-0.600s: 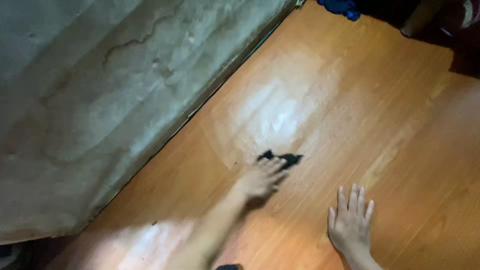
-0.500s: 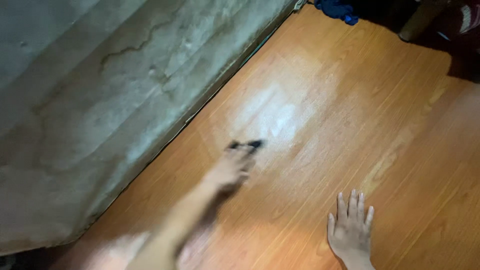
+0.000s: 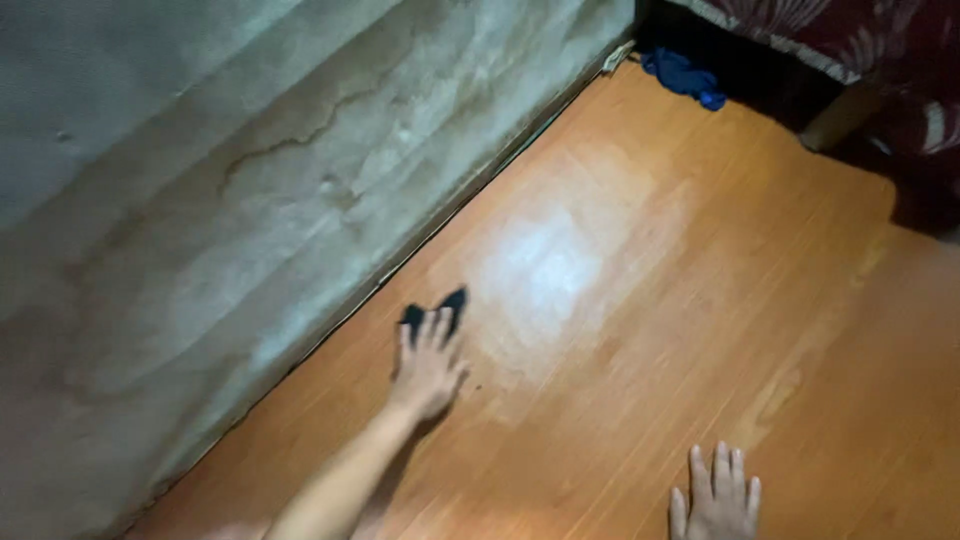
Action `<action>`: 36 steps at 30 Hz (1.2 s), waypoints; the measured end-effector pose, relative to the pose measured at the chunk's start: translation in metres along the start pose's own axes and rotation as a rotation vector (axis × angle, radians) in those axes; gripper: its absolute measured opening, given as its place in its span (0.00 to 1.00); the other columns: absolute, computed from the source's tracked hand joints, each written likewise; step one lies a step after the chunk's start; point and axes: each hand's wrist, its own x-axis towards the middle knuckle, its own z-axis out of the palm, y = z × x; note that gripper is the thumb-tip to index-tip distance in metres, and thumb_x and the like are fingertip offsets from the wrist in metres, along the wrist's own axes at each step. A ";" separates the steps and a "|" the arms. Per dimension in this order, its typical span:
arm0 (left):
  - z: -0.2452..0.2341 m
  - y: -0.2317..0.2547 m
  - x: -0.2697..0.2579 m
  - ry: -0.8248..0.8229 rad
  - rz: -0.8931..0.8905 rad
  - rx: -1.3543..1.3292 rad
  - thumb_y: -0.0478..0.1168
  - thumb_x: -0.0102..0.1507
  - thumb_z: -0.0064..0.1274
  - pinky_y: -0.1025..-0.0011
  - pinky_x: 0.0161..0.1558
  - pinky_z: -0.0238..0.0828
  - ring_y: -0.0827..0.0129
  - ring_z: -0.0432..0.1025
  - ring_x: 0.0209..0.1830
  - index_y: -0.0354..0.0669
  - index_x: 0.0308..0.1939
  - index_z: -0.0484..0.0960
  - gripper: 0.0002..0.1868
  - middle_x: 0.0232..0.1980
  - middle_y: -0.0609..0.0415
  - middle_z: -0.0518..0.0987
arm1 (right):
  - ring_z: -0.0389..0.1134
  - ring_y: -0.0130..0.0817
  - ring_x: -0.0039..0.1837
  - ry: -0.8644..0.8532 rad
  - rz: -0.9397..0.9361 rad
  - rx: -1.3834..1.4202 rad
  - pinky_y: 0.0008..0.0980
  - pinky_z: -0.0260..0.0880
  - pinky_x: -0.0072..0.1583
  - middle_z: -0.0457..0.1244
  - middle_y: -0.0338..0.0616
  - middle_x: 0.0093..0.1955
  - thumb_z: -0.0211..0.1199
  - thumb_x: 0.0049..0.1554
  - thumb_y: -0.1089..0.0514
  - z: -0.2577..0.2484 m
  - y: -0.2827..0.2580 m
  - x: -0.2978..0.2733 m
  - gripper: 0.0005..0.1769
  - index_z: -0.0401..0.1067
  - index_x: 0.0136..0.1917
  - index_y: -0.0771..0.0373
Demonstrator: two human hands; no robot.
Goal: The person wipes a wooden floor using a black cloth while on hands and knees. They repeatedly rub the same area near a bed and a patterned rug, moving the cloth back and forth across the surface.
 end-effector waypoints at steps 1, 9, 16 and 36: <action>-0.003 0.015 -0.002 -0.012 0.007 -0.003 0.59 0.67 0.38 0.32 0.73 0.23 0.46 0.37 0.83 0.54 0.77 0.59 0.36 0.83 0.43 0.45 | 0.56 0.48 0.86 -0.011 0.007 -0.005 0.59 0.55 0.80 0.57 0.52 0.85 0.56 0.52 0.42 -0.005 -0.005 -0.003 0.41 0.65 0.78 0.51; 0.020 0.162 -0.033 -0.119 0.861 -0.226 0.63 0.67 0.32 0.38 0.77 0.28 0.48 0.51 0.82 0.52 0.74 0.67 0.36 0.80 0.45 0.62 | 0.48 0.57 0.85 -0.145 -0.039 0.065 0.62 0.48 0.80 0.51 0.59 0.84 0.55 0.55 0.45 -0.042 -0.010 0.018 0.40 0.60 0.78 0.58; 0.101 0.202 -0.081 0.087 1.248 -0.198 0.62 0.71 0.25 0.42 0.81 0.39 0.62 0.60 0.82 0.58 0.75 0.67 0.33 0.80 0.56 0.67 | 0.47 0.56 0.85 -0.187 -0.041 0.094 0.62 0.45 0.79 0.50 0.58 0.83 0.56 0.56 0.47 -0.046 -0.011 0.019 0.39 0.61 0.78 0.59; 0.061 0.072 -0.050 0.303 0.003 -0.193 0.53 0.63 0.50 0.37 0.76 0.25 0.42 0.35 0.82 0.48 0.74 0.64 0.36 0.83 0.46 0.50 | 0.47 0.58 0.85 -0.202 -0.008 0.104 0.64 0.46 0.79 0.50 0.60 0.84 0.57 0.53 0.48 -0.048 -0.015 0.021 0.41 0.61 0.78 0.60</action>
